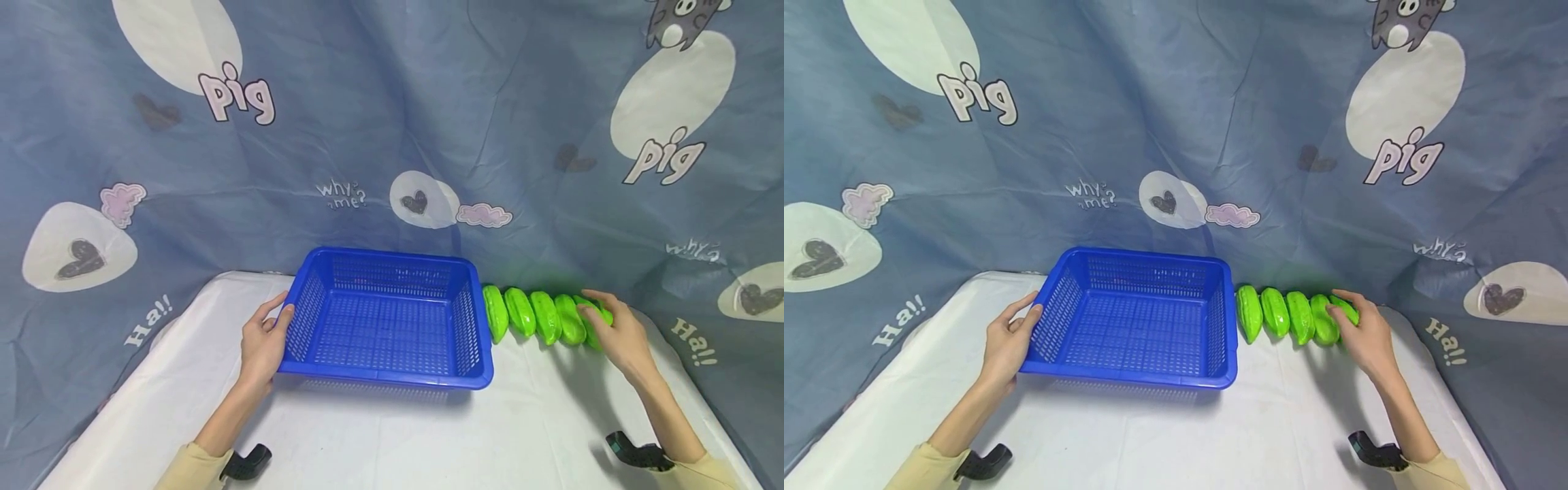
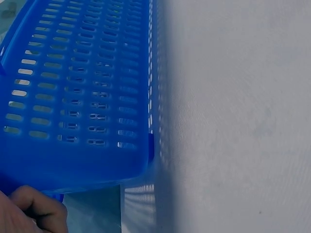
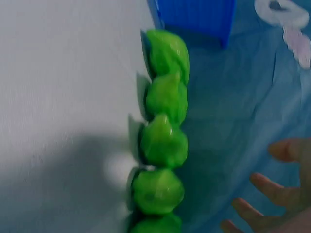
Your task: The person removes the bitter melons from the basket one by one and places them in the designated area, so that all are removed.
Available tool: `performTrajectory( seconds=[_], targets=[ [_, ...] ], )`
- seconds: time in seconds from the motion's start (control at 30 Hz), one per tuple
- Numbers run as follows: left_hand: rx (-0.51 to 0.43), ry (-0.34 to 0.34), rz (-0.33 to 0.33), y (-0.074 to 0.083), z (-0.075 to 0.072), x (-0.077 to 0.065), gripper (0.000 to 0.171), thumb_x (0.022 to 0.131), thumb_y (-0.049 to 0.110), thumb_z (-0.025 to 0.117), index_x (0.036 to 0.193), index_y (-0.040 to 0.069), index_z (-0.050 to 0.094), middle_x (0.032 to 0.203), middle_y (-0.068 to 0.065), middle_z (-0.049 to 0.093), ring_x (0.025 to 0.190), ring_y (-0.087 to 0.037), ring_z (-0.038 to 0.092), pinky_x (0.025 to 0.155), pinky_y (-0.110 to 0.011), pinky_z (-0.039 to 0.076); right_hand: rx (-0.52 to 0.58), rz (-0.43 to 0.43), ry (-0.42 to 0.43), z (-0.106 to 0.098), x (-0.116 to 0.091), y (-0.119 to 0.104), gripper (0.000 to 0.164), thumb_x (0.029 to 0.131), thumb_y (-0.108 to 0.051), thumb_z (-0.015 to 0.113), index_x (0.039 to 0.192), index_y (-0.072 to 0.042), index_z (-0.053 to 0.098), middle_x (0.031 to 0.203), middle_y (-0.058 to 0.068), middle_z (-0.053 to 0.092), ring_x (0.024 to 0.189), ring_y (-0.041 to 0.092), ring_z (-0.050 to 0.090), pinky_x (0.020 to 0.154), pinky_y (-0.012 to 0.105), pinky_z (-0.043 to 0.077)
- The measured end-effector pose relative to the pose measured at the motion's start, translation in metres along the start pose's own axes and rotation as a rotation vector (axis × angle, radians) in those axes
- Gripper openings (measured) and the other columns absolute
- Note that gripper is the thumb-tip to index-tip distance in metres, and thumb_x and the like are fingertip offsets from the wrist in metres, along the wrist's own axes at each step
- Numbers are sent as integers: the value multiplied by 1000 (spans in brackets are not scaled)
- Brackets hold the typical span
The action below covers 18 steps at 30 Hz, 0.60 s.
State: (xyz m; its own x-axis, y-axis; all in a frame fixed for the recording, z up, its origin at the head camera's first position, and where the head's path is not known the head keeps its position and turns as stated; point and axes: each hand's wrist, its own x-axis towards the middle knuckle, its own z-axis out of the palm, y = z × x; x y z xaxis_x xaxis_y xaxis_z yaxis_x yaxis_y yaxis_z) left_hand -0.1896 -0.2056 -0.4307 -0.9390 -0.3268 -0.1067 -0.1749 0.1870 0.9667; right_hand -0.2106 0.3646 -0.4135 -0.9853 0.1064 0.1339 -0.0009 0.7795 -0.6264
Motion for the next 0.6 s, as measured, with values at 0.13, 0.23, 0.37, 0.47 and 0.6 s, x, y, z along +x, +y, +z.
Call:
performTrajectory(
  seconds=[0.13,0.23,0.37,0.47,0.6],
  targets=[
    [47,14,10,-1,-2,2,51,113,43,55,161,28,52,88,9,70,73,-4,65,65,-24,55,-33,-92,-40,11,-7,-18,63,116,-48,40,164,-7,40,164,39,35,147,69,30,104,87,24],
    [113,31,22,-3,-3,2,51,113,46,53,161,28,52,97,4,68,75,-5,63,68,-24,52,-76,-137,-57,18,-13,-29,64,116,-49,41,167,-12,36,168,37,28,149,72,22,101,89,16],
    [207,58,31,-3,-6,2,51,114,48,47,162,29,50,121,-10,62,89,-15,60,78,-31,45,-153,-193,-43,25,-22,-39,64,114,-51,45,168,-19,36,171,33,25,153,70,15,103,90,11],
    [235,55,15,-1,-8,1,51,115,46,43,162,30,49,141,-17,57,109,-27,57,87,-37,39,-215,-221,-20,29,-27,-43,64,113,-53,48,169,-25,35,173,31,24,157,65,13,107,92,6],
    [140,-44,-59,-1,-12,2,55,114,46,43,167,31,40,157,-20,48,134,-36,49,105,-45,38,-289,-252,2,32,-32,-46,68,110,-57,52,170,-33,32,176,28,22,161,62,10,111,94,-2]
  ],
)
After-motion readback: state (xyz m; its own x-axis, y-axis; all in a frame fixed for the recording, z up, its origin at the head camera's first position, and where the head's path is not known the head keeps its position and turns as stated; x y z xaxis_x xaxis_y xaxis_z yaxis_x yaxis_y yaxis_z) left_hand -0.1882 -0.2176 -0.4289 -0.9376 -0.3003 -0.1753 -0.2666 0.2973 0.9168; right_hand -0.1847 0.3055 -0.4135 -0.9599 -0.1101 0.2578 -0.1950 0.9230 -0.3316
